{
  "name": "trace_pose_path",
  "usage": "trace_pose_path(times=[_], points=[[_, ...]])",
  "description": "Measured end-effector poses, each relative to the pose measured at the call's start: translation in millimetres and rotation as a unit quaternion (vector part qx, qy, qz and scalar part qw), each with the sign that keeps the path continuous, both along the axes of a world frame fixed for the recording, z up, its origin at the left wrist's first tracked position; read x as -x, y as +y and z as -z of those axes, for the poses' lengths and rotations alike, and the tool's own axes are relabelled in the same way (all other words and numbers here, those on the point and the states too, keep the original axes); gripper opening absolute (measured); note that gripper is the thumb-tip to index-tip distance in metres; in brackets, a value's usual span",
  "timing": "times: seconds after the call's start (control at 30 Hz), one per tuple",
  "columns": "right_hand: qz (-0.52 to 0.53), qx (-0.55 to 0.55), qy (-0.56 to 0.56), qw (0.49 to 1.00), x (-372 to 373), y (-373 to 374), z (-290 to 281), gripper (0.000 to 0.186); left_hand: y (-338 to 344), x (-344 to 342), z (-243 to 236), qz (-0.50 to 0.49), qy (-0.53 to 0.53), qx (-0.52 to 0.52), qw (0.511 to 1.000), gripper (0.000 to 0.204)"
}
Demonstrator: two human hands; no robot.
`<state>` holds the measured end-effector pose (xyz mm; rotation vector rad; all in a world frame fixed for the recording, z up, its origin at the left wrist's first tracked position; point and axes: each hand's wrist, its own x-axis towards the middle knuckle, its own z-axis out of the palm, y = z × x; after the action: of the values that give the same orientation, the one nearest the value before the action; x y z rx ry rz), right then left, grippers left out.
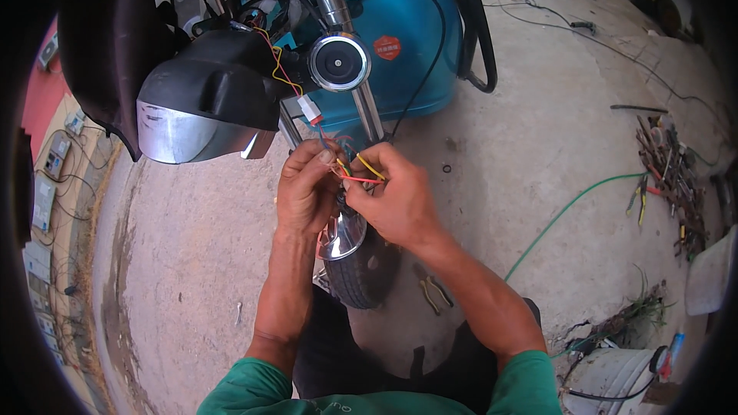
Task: The person connects and tapes wires on a bicycle's front end, then works on components under the handlebars.
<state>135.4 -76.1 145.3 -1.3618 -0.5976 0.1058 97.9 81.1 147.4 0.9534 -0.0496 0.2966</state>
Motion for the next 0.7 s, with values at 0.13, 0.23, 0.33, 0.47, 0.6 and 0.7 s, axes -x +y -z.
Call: trace_pose_path(times=[0.13, 0.23, 0.33, 0.47, 0.6, 0.7], points=[[0.028, 0.058, -0.036, 0.997, -5.9, -6.1, -5.7, 0.022, -7.5, 0.6, -1.7, -0.036, -0.013, -0.025, 0.999, 0.007], [0.012, 0.054, -0.033, 0.998, -8.7, -7.4, -0.3, 0.023, -11.2, 1.1, -1.6, -0.033, -0.016, -0.019, 0.999, 0.007], [0.007, 0.040, -0.029, 0.999, -4.5, -6.6, -2.4, 0.026, -17.7, 0.7, -0.2, -0.046, -0.021, -0.011, 0.999, 0.008], [0.000, 0.048, 0.000, 0.999, -5.3, -5.5, -0.3, 0.029, -21.4, 3.0, -3.0, -0.056, -0.032, -0.012, 0.998, 0.009], [-0.002, 0.070, -0.010, 0.997, -3.2, -6.3, -0.9, 0.028, -17.0, 5.2, -2.3, -0.069, -0.029, -0.007, 0.997, 0.008], [-0.012, 0.062, -0.029, 0.998, -3.3, -5.4, 3.8, 0.029, -13.7, 7.9, -2.3, -0.036, -0.025, -0.005, 0.999, 0.008]])
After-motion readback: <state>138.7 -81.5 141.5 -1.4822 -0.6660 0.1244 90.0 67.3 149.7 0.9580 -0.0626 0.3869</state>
